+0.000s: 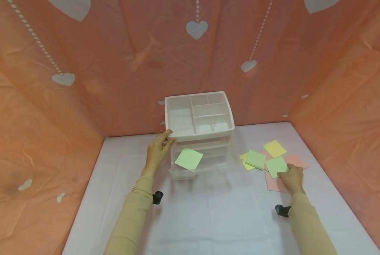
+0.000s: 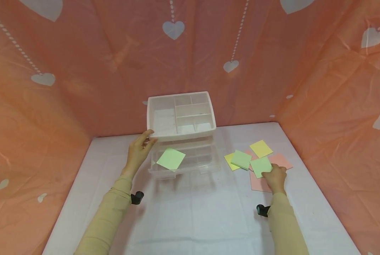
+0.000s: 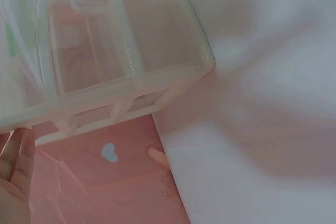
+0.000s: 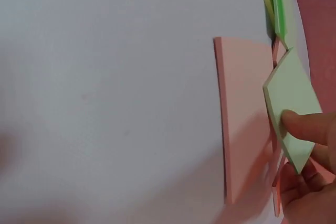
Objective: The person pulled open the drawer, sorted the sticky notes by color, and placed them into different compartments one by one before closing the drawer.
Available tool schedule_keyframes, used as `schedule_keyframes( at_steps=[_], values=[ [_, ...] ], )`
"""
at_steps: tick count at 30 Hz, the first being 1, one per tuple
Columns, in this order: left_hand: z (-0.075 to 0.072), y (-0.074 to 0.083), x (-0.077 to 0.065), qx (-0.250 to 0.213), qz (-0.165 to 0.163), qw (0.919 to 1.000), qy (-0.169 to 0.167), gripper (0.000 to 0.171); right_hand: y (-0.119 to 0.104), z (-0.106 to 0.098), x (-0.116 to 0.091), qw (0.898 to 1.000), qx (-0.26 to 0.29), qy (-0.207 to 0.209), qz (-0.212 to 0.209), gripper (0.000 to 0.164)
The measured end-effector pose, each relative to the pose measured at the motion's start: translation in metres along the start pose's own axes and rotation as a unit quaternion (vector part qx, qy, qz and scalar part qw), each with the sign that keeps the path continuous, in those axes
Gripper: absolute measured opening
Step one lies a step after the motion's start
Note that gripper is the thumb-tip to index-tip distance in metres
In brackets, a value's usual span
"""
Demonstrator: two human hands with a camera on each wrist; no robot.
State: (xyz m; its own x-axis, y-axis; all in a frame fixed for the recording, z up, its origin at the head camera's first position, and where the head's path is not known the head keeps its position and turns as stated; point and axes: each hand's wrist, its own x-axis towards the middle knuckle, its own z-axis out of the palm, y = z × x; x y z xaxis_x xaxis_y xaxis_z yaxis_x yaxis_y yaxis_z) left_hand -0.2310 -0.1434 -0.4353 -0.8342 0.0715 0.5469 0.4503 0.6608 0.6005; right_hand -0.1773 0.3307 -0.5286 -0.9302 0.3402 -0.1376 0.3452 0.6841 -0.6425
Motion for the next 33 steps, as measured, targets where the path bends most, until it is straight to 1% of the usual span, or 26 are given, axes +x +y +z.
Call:
schedule_keyframes(
  at_steps=[4, 9, 16, 23, 25, 27, 30, 33],
  values=[
    [0.000, 0.000, 0.000, -0.002, 0.005, 1.0000, 0.001, 0.034, 0.001, -0.001, -0.002, 0.999, 0.017, 0.028, -0.004, 0.050],
    [0.000, 0.000, 0.000, -0.003, 0.006, 1.0000, 0.003, 0.033, 0.002, -0.004, -0.005, 0.998, 0.021, 0.051, -0.001, 0.040],
    [0.000, 0.000, -0.001, -0.004, 0.003, 1.0000, 0.003, 0.033, 0.003, -0.007, -0.010, 0.996, 0.039, 0.083, 0.018, 0.040],
    [-0.001, 0.001, -0.001, -0.005, -0.001, 1.0000, 0.002, 0.033, 0.001, -0.006, -0.013, 0.989, 0.069, 0.123, 0.033, 0.034],
    [-0.001, 0.001, -0.001, -0.005, -0.001, 1.0000, 0.001, 0.033, 0.001, -0.006, -0.013, 0.987, 0.083, 0.133, 0.042, 0.033],
    [-0.001, 0.001, 0.000, -0.005, -0.001, 1.0000, 0.001, 0.032, 0.001, -0.008, -0.012, 0.984, 0.106, 0.132, 0.057, 0.033],
    [-0.001, 0.001, 0.000, -0.004, -0.001, 1.0000, 0.002, 0.032, -0.001, -0.010, -0.011, 0.977, 0.159, 0.116, 0.082, 0.037],
    [-0.001, 0.001, -0.001, -0.005, -0.003, 1.0000, 0.001, 0.032, -0.004, -0.013, -0.012, 0.967, 0.215, 0.098, 0.099, 0.042]
  ],
)
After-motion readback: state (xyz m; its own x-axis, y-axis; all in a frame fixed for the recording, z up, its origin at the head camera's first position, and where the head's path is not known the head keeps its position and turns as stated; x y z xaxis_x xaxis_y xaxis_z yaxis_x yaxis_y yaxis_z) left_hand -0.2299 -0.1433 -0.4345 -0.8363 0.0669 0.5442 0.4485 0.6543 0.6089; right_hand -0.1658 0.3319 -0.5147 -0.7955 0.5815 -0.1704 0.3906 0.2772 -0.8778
